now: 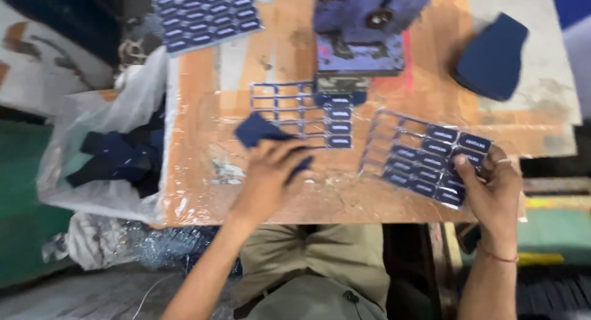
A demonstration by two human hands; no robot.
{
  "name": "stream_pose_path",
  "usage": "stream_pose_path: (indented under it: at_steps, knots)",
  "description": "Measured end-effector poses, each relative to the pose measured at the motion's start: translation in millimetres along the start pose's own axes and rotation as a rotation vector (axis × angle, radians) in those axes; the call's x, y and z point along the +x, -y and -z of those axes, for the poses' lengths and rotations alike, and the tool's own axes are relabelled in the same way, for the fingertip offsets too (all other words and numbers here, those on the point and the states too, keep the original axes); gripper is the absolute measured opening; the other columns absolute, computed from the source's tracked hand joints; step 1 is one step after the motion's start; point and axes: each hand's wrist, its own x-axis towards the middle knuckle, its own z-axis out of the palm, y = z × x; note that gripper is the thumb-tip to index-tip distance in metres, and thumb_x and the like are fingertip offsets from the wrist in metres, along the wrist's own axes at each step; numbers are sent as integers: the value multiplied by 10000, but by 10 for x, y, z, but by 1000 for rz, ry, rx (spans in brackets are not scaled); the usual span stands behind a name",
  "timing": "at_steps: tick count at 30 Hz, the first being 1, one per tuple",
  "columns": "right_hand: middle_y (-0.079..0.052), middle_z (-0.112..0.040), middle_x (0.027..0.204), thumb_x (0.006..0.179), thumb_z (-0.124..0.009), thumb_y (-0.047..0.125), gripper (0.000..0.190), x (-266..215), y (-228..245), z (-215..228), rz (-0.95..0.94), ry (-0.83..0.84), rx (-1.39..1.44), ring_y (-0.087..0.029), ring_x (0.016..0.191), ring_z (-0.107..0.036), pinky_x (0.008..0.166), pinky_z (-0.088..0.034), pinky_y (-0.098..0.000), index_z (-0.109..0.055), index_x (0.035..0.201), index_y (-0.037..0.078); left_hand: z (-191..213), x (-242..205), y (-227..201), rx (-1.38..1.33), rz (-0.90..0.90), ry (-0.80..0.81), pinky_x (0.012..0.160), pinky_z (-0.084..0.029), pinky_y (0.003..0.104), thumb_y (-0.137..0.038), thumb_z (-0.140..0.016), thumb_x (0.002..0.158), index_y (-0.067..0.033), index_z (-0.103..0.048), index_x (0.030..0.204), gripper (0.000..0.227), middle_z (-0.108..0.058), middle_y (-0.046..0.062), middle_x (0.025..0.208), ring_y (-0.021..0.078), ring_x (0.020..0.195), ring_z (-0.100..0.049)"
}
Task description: The person repeatedly places a dark blue fabric piece under a press machine, aligns a metal grid of labels over it, and activates the press to stamp the labels onto the fabric. The person then removes the grid and the stamped fabric piece, repeating the process with new items.
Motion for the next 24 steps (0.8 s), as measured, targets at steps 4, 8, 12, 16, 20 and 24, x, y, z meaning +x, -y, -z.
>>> stream_pose_path:
  at_steps: [4,8,12,16,20,24]
  knots:
    - [-41,-702,1017,1084,-738,42,228,50,-186,-82,134,22,-46,-67,903,-610,781,-512,-209,-655,1254,-86,641,-352,611,74,195,-162,1045,-455,448,-200,-773,911,-135,-678,1265,372,-670,34,1353,301,1232,-600]
    - [-19,-670,973,1119,-712,6,166,56,-453,-79,83,-89,-81,-34,823,-577,704,-456,-175,-642,1240,-83,929,-352,944,317,359,-272,966,-455,492,-245,-820,843,-139,-698,1260,447,-701,88,1243,359,1128,-613]
    - [-40,-539,776,1127,-734,8,129,60,-462,-48,123,-129,-211,-49,684,-429,590,-339,-197,-637,1117,-77,471,172,626,190,155,-330,1073,-452,491,-411,-812,897,-65,-589,1419,665,-692,160,1272,366,1224,-600]
    - [-65,-552,820,1112,-789,61,234,150,-626,219,75,-137,-377,-66,744,-453,624,-385,-214,-611,1061,-81,-117,901,516,118,100,-253,977,-433,522,-562,-797,855,44,-507,1448,897,-651,271,1232,432,1165,-588]
    - [-129,-728,979,952,-813,189,452,261,57,424,18,-118,-567,-220,851,-670,747,-530,-343,-680,1326,-26,-396,1422,504,-10,142,-31,886,-477,534,-643,-815,720,-24,-644,1262,841,-730,204,1069,398,980,-673]
    - [-242,-682,1319,903,-848,226,549,596,378,317,418,-200,-709,-416,1258,-633,1072,-500,-466,-665,1345,-42,-597,1491,613,-180,99,-77,749,-579,443,-444,-865,682,-94,-785,1014,489,-780,137,913,340,812,-746]
